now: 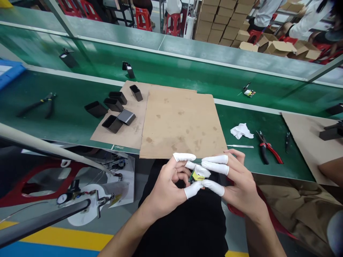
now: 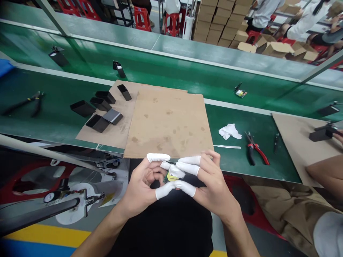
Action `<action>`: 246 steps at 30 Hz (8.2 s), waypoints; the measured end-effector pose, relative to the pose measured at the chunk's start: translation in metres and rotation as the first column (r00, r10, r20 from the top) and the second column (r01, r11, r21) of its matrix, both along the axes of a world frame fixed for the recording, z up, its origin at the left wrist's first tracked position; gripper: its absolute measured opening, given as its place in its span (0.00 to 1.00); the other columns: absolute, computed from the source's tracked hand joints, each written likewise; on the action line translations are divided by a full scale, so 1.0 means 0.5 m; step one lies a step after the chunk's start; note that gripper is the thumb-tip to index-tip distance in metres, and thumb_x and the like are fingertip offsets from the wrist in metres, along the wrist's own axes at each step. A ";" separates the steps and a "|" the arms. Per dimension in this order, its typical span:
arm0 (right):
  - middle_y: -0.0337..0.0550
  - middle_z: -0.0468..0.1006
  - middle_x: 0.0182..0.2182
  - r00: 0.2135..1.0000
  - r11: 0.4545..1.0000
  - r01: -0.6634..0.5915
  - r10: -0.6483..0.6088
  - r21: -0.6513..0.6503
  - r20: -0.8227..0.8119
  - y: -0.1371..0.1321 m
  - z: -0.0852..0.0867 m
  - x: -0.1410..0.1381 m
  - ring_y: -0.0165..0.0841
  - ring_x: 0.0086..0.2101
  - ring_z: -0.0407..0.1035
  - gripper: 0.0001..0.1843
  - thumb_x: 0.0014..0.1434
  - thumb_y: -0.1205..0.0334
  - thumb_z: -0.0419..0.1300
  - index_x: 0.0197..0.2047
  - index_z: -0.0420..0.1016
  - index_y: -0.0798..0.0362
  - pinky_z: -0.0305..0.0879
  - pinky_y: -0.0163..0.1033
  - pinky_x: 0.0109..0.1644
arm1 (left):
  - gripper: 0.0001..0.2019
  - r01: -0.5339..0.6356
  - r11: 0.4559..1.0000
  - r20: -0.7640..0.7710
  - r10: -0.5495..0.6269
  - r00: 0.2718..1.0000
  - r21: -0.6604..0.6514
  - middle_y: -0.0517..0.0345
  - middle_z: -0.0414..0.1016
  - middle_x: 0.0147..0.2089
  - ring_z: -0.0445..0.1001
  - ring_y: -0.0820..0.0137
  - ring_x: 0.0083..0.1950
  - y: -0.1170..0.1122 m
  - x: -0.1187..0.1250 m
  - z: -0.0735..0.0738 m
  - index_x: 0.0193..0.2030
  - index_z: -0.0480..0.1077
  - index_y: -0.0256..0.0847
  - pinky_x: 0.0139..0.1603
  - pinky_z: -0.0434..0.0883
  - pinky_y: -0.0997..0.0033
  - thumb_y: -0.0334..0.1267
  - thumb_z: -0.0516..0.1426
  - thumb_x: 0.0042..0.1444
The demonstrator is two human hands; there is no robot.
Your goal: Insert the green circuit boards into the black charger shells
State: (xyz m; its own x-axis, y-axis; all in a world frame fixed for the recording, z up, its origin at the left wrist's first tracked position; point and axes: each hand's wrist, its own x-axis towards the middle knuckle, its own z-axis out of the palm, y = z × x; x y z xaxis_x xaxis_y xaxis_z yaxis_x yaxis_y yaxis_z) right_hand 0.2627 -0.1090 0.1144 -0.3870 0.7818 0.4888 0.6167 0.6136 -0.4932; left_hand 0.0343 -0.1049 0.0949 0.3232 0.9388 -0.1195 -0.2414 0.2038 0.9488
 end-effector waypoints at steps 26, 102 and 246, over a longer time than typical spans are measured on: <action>0.42 0.81 0.37 0.984 0.988 0.135 -0.124 -0.079 0.128 -0.014 0.040 -0.045 0.38 0.38 0.73 0.08 0.67 0.70 0.68 0.46 0.79 0.49 0.67 0.50 0.49 | 0.11 0.075 0.540 -0.400 0.516 0.758 0.839 0.68 0.66 0.28 0.68 0.73 0.25 -0.013 0.018 -0.012 0.39 0.64 0.45 0.27 0.70 0.71 0.24 0.58 0.64; 0.48 0.85 0.47 0.953 0.947 0.293 -0.279 -0.132 0.117 0.577 -0.189 0.052 0.43 0.45 0.80 0.21 0.69 0.50 0.68 0.60 0.80 0.51 0.79 0.49 0.50 | 0.25 -0.130 0.983 0.535 0.180 0.825 -0.129 0.43 0.84 0.60 0.82 0.49 0.64 0.533 0.032 -0.136 0.53 0.81 0.38 0.74 0.72 0.36 0.37 0.78 0.49; 0.56 0.88 0.52 0.908 0.885 0.393 -0.330 0.250 -0.259 0.399 -0.268 -0.047 0.55 0.43 0.87 0.28 0.68 0.47 0.69 0.69 0.79 0.41 0.88 0.60 0.49 | 0.31 0.006 0.943 0.562 0.193 0.804 -0.332 0.42 0.86 0.46 0.86 0.59 0.42 0.458 0.077 -0.167 0.45 0.84 0.33 0.55 0.79 0.54 0.45 0.84 0.35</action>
State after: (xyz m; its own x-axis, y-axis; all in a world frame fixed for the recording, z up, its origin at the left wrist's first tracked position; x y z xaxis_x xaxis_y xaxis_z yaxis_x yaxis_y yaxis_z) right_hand 0.2391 0.0903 -0.0194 0.0275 0.6589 0.7517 0.7283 0.5019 -0.4666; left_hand 0.0728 0.1241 0.0114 0.3363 0.9156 -0.2204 -0.7568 0.4020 0.5154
